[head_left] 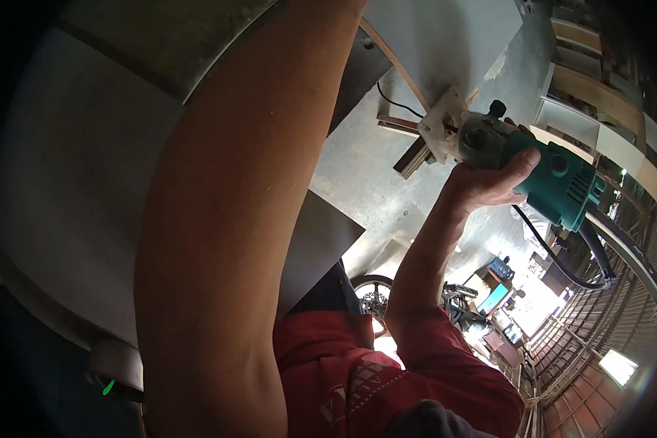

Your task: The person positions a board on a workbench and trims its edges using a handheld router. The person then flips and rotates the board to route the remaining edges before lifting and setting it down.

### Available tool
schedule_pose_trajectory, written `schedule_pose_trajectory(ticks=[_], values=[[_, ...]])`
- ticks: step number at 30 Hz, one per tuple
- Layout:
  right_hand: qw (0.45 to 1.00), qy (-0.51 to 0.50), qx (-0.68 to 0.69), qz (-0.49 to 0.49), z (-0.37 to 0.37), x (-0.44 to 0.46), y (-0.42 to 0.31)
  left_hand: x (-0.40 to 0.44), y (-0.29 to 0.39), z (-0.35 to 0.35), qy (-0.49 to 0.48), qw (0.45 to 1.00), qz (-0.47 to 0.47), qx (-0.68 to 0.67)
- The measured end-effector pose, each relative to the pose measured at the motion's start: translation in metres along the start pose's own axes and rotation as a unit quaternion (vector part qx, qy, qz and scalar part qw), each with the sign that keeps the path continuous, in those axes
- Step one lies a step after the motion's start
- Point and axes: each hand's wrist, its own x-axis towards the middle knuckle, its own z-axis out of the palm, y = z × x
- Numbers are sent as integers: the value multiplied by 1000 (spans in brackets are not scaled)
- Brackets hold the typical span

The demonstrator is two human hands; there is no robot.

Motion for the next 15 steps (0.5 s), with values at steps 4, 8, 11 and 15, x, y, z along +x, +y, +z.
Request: schedule_pose_trajectory(ticks=[4,8,11,15], values=[[1000,-6,3,-19,0,-1,-2,-10,-8,1,7,1000,2,6],[1000,-8,-7,-14,-1,-3,-4,-25,-22,-3,7,1000,1,8],[1000,-12,-7,-8,-2,-2,-3,-27,-23,-9,-8,1000,-2,11],[1000,-8,-5,-9,3,-2,-6,-15,-10,-4,-9,1000,1,19]])
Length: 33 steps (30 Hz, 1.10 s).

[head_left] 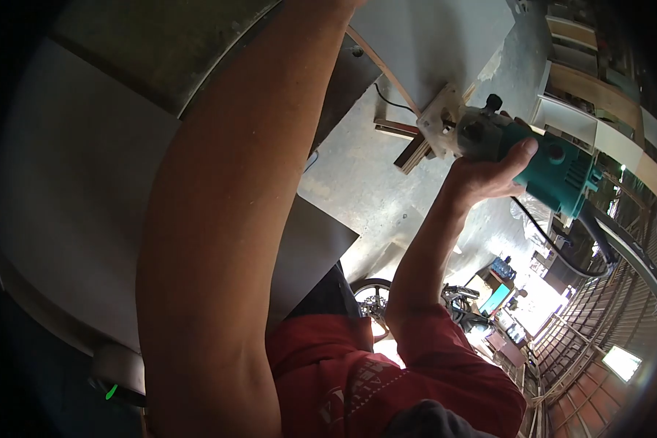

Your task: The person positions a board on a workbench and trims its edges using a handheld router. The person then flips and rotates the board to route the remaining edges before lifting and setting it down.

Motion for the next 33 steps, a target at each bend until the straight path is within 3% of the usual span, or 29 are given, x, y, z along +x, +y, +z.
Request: schedule_pose_trajectory(ticks=[16,24,28,33], values=[[1000,0,-2,2,-1,0,2,20,17,5,5,1000,4,-24],[999,21,0,-34,0,-1,5,-5,-2,-3,2,1000,2,-22],[1000,10,19,-4,-4,-4,4,-23,-16,-3,3,999,1,-32],[996,8,71,-49,-4,-1,13,-47,-39,-4,17,999,-8,-44]])
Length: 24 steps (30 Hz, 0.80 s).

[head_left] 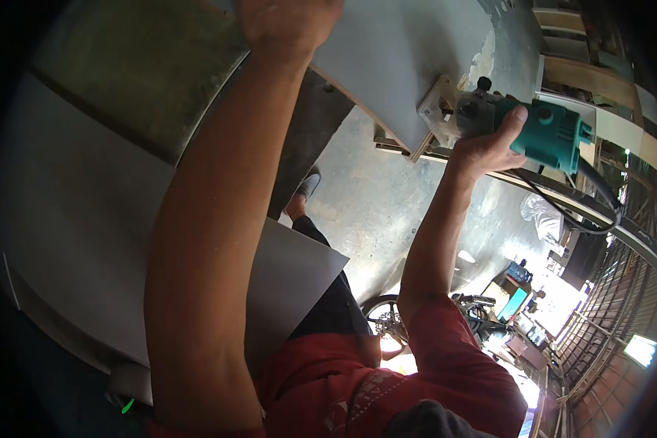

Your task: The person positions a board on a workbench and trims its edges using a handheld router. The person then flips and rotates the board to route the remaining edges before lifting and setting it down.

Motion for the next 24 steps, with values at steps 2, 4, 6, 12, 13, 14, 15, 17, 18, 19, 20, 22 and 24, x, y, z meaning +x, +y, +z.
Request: schedule_pose_trajectory(ticks=[2,4,6,12,13,14,15,17,18,19,20,22,24], values=[[1000,2,-1,-14,-2,0,4,-15,-7,-3,-9,1000,-2,-7],[1000,-11,12,-24,-8,2,13,-29,-13,-5,-15,1000,-2,-16],[999,-8,17,-33,-9,3,14,-46,-26,-6,-15,1000,-19,-5],[998,-28,9,-49,-18,7,28,-98,-83,29,143,988,51,42],[998,-24,13,-50,-14,6,16,-108,-98,13,148,987,53,45],[998,-26,22,-55,-13,6,17,-118,-104,9,152,987,57,21],[997,-27,29,-59,-14,6,20,-128,-110,7,154,986,63,-2],[998,-18,52,-41,-20,5,32,-149,-117,12,145,988,57,10],[997,-19,43,-55,-24,3,46,-159,-118,24,130,990,49,18],[997,-22,34,-69,-31,0,57,-172,-120,34,134,989,54,19],[998,-28,20,-60,-40,0,65,-184,-119,40,122,991,48,26],[998,-25,21,-59,-50,-1,84,-205,-123,53,92,995,36,33],[998,-22,7,-54,-59,-10,113,-225,-125,81,81,996,32,29]])
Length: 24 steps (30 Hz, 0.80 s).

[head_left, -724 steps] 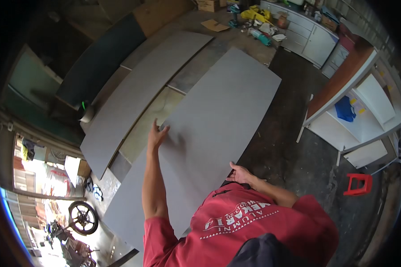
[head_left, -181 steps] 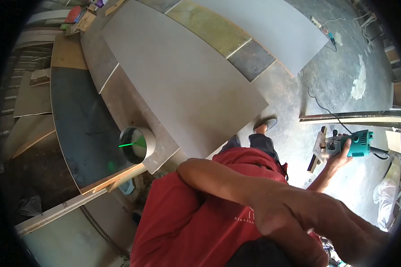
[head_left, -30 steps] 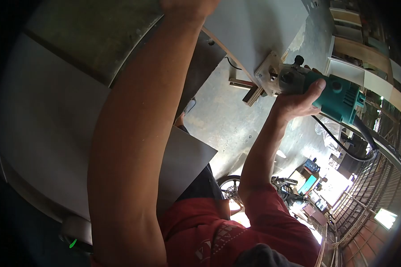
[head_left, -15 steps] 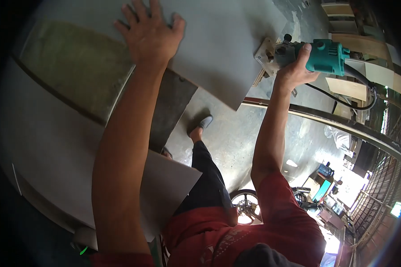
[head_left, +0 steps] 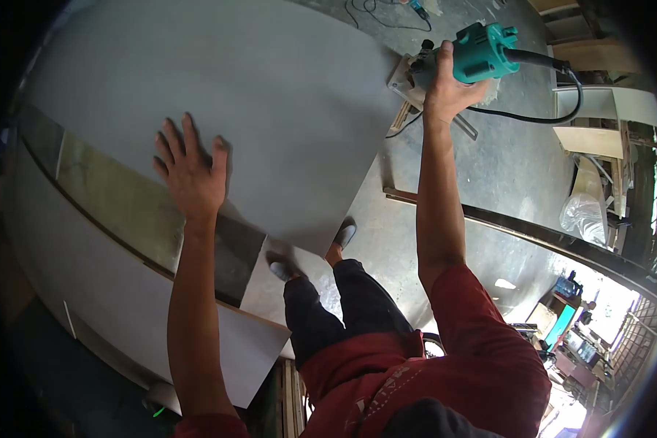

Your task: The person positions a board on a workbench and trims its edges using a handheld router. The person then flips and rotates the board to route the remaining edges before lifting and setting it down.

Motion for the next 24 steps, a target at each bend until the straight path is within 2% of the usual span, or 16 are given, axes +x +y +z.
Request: schedule_pose_trajectory(ticks=[3,9,10,15,16,18,20,22,23,24], values=[[1000,-9,-2,19,-10,-16,17,-29,-4,28,-15,1000,-8,-10],[999,-11,-38,-13,-19,-23,76,-65,-29,74,-35,999,-27,-27],[999,-23,-37,-16,-20,-18,54,-71,-33,71,-42,998,-26,-32],[997,-75,29,16,-37,12,44,-89,-43,87,-51,997,-52,-32],[995,-88,16,46,-37,21,27,-91,-42,82,-53,996,-58,-31],[995,-72,46,60,-30,31,9,-110,-12,84,-55,996,-34,-60],[992,-86,70,61,-29,31,-3,-126,42,82,-214,975,24,-61],[988,-98,87,79,-15,29,-23,-139,95,89,-196,964,99,-147],[988,-91,100,77,-10,32,-22,-131,119,91,-197,955,108,-195],[985,-88,117,93,-16,94,-17,-91,183,69,-207,943,116,-234]])
